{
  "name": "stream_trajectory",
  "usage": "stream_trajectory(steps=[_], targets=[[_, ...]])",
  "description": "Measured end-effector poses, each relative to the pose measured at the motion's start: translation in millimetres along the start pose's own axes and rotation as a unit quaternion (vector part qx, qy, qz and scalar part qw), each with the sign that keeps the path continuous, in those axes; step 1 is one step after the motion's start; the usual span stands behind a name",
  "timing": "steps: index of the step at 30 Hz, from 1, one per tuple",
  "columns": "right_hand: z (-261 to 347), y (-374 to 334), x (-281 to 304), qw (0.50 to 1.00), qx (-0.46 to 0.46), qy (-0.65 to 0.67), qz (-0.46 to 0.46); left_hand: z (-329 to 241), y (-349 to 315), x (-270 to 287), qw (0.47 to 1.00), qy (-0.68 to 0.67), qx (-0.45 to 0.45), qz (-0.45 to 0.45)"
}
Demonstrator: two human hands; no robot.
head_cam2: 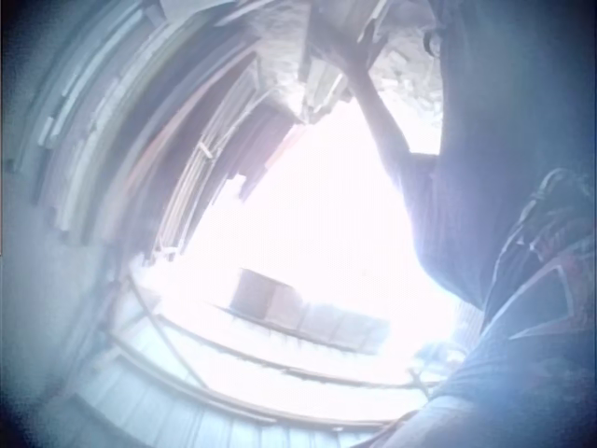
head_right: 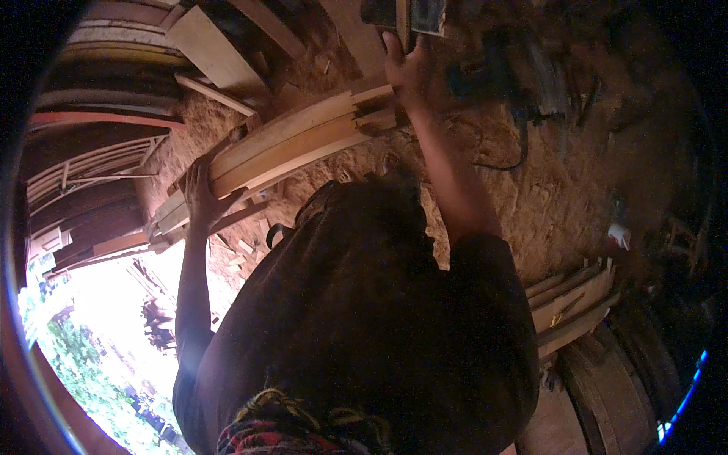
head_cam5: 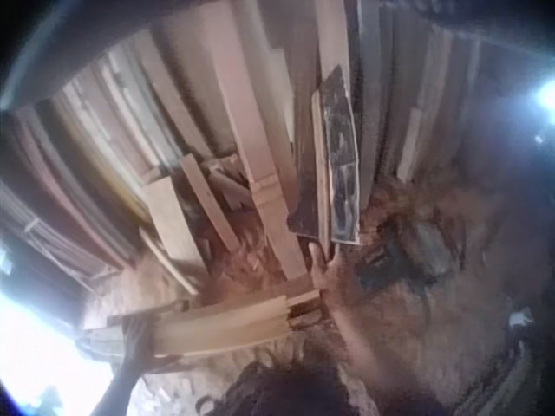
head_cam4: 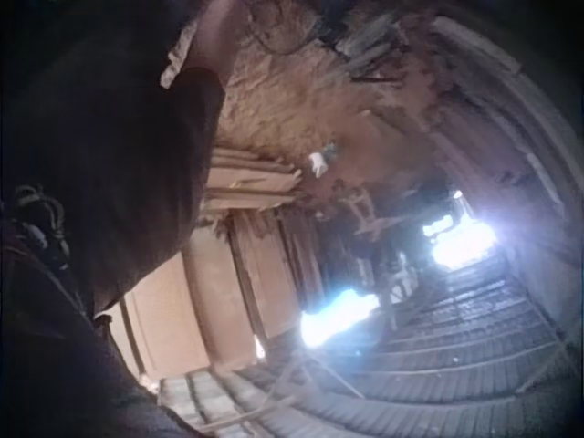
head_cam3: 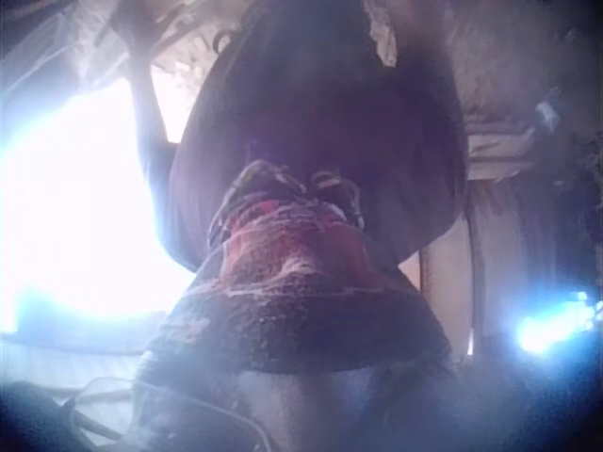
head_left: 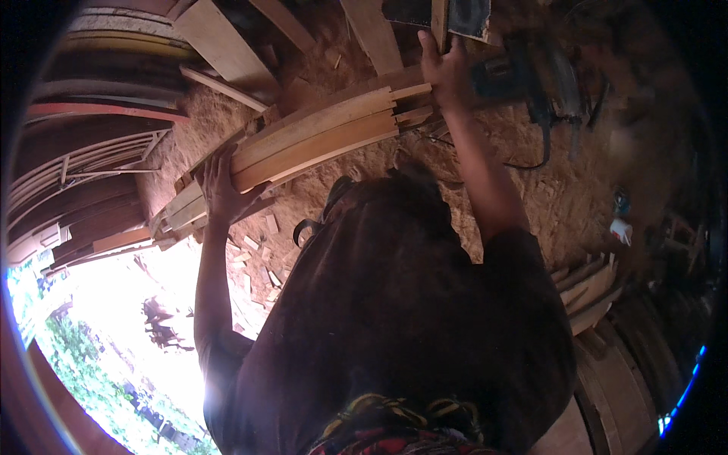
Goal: The person uses a handheld circular saw to cut wooden planks on a workbench. They repeatedly position the planks, cut them, and then move the cut pieces aside.
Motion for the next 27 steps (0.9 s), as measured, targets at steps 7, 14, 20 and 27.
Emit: stream_trajectory(steps=[7,14,20,27], targets=[[3,-12,8,0.996,0.015,-0.086,-0.021,-2,5,1,0.999,0.003,-0.028,-0.033],[-20,-10,-11,0.997,-0.063,-0.026,-0.021,12,10,-3,1.0,-0.026,0.013,0.01],[-47,17,-13,0.999,-0.044,-0.004,-0.02,-14,28,-2,0.997,-0.039,-0.036,-0.048],[-38,51,4,1.0,-0.008,-0.006,0.029,-15,37,-17,1.0,-0.031,0.0,0.004]])
Point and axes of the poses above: each hand's wrist, its own y-axis towards the middle knuckle, its own x-axis out of the back of the hand, z = x × y, the point moved 6 cm from there along y, towards the middle knuckle, and after that the axes turned 12 degrees about -z, right-handed, at the moved point
